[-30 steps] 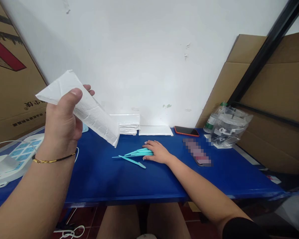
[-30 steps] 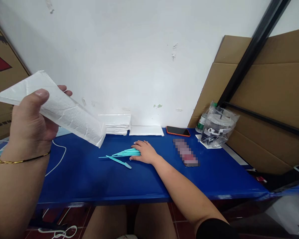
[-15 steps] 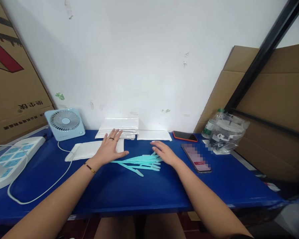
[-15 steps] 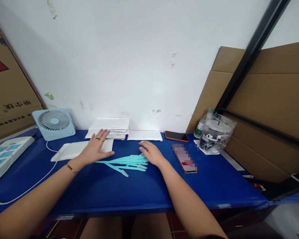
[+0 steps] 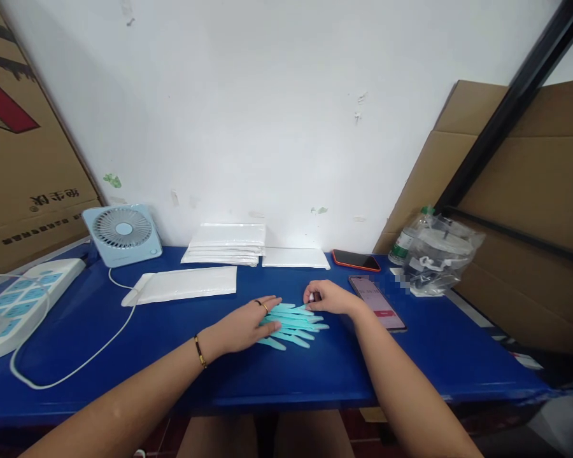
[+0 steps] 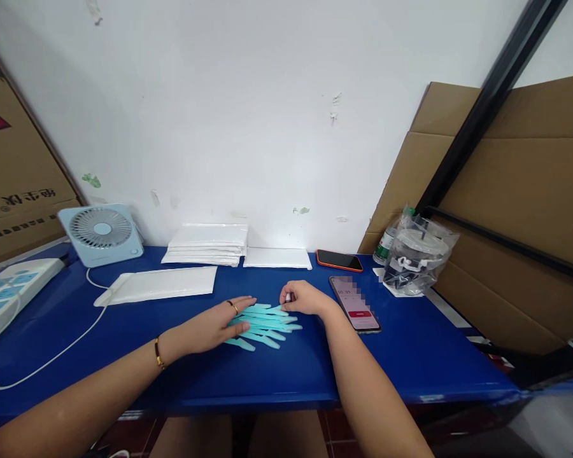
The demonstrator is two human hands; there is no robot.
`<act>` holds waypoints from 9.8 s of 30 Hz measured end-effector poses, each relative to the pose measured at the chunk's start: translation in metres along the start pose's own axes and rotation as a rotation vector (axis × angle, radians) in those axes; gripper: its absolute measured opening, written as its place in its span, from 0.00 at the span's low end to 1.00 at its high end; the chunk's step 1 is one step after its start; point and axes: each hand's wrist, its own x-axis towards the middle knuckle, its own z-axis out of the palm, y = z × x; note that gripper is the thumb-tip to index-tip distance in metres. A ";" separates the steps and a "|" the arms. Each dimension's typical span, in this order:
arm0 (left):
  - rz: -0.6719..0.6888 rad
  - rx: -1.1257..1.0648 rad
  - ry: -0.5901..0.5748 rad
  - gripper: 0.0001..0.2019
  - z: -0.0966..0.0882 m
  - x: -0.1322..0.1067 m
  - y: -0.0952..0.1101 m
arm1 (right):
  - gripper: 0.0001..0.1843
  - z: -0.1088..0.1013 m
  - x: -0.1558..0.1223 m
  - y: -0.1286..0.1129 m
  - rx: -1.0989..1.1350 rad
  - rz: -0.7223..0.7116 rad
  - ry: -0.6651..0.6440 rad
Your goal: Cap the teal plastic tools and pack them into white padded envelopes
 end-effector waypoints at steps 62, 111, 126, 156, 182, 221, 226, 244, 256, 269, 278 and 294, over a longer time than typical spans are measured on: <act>-0.140 0.317 0.200 0.13 -0.021 0.055 -0.061 | 0.12 -0.001 0.024 0.023 0.076 0.155 0.293; -0.270 -0.264 0.171 0.19 -0.025 0.053 -0.059 | 0.15 0.001 0.020 0.008 0.769 0.168 0.264; -0.218 -0.046 0.145 0.16 -0.024 0.053 -0.058 | 0.14 0.005 0.025 0.003 0.171 0.068 0.392; -0.248 0.262 -0.045 0.08 -0.038 0.025 -0.028 | 0.03 0.011 0.025 0.000 -0.217 0.028 0.290; -0.045 0.181 0.143 0.16 -0.006 0.047 -0.024 | 0.11 0.002 0.013 -0.015 -0.250 -0.081 0.171; -0.002 0.161 0.154 0.18 -0.012 0.046 -0.031 | 0.15 -0.023 -0.003 0.003 -0.113 -0.053 0.086; 0.054 0.059 -0.099 0.14 -0.012 0.036 -0.006 | 0.17 -0.027 -0.011 -0.012 -0.101 -0.067 -0.232; -0.190 0.348 0.177 0.10 -0.028 0.043 -0.050 | 0.08 -0.021 0.000 -0.001 -0.118 0.079 0.259; 0.007 0.082 -0.074 0.17 -0.011 0.037 -0.009 | 0.08 -0.020 -0.011 -0.020 -0.110 -0.038 -0.255; -0.140 0.386 0.235 0.14 -0.034 0.044 -0.040 | 0.07 -0.017 0.001 0.001 -0.209 0.093 0.236; -0.017 0.055 -0.177 0.11 -0.010 0.033 -0.001 | 0.12 -0.021 -0.009 -0.018 -0.050 0.022 0.068; -0.132 0.194 0.090 0.15 -0.021 0.041 -0.031 | 0.15 -0.017 -0.001 -0.007 -0.162 0.144 0.227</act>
